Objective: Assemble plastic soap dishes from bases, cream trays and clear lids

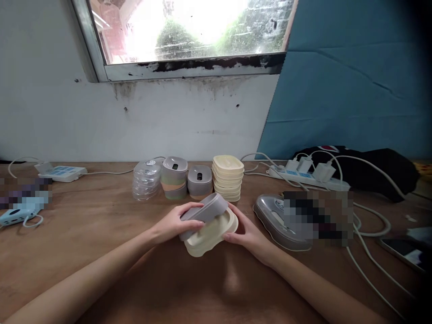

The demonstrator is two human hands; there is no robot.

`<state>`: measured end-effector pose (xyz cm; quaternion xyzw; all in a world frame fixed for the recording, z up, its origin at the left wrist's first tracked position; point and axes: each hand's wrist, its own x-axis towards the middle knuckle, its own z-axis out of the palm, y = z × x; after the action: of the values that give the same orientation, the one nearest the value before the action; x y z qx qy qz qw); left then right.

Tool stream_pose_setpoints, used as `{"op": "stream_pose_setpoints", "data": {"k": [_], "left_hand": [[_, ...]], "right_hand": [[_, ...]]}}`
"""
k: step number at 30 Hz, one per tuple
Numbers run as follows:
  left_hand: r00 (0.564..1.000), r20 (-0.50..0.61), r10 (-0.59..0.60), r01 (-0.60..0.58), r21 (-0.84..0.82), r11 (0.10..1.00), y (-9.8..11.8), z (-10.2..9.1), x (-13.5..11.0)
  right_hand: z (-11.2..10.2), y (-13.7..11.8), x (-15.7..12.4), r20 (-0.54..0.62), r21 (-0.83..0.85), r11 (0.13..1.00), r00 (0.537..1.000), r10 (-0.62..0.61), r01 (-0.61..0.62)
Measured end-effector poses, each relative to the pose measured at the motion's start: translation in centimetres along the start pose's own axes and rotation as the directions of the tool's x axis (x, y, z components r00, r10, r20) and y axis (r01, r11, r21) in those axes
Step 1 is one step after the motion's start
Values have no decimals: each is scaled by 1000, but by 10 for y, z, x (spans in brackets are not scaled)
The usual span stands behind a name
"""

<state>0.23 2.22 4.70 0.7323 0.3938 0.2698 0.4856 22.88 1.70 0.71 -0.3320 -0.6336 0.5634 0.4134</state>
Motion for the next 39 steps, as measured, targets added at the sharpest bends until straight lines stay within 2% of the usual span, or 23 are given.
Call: {"op": "stream_pose_setpoints", "data": {"k": [1, 3, 4, 6, 7, 9, 10, 11, 14, 16, 19, 25, 29, 33, 39], "left_hand": [[1000, -21, -3, 3, 1, 1000, 1, -2, 0], [988, -153, 3, 15, 121, 993, 10, -5, 2], [969, -247, 31, 22, 210, 977, 18, -7, 5], [899, -409, 157, 37, 428, 903, 36, -11, 15], [860, -455, 231, 66, 548, 834, 47, -15, 23], [816, -487, 311, 238, 774, 587, 66, -23, 45], [824, -500, 267, 353, 822, 447, 74, -28, 58], [844, -512, 162, 444, 835, 326, 81, -31, 72], [864, -503, 26, 486, 846, 220, 91, -36, 113], [879, -477, 5, 467, 862, 194, 90, -33, 133], [897, -441, -37, 441, 884, 157, 84, -23, 148], [945, -310, -107, 321, 941, 108, 75, -14, 141], [969, -205, -139, 218, 972, 85, 77, -22, 134], [981, -82, -175, 103, 988, 115, 74, -36, 138], [980, -21, -200, 57, 983, 176, 67, -47, 136]], "right_hand": [[-1, 1, 1, 1, 1, 1000, 1000, -6, 6], [-2, 3, 2, 13, -72, 996, 999, -43, 44], [-1, 3, 2, 25, -157, 985, 997, -69, 72], [0, 4, 1, 56, -379, 917, 992, -111, 124], [1, 3, 0, 76, -481, 865, 990, -121, 142], [3, 2, -2, 131, -615, 770, 985, -115, 172], [3, 1, -2, 161, -646, 740, 981, -107, 187], [4, 0, -3, 189, -664, 720, 977, -101, 203], [4, -5, -5, 248, -699, 673, 964, -91, 243], [3, -7, -6, 271, -723, 641, 959, -80, 258], [3, -8, -9, 290, -756, 594, 954, -74, 275], [3, -6, -10, 281, -783, 556, 956, -81, 277], [3, -6, -9, 283, -788, 547, 955, -87, 284], [4, -6, -9, 283, -797, 534, 956, -84, 283], [3, -3, -9, 293, -797, 525, 951, -97, 299]]}}
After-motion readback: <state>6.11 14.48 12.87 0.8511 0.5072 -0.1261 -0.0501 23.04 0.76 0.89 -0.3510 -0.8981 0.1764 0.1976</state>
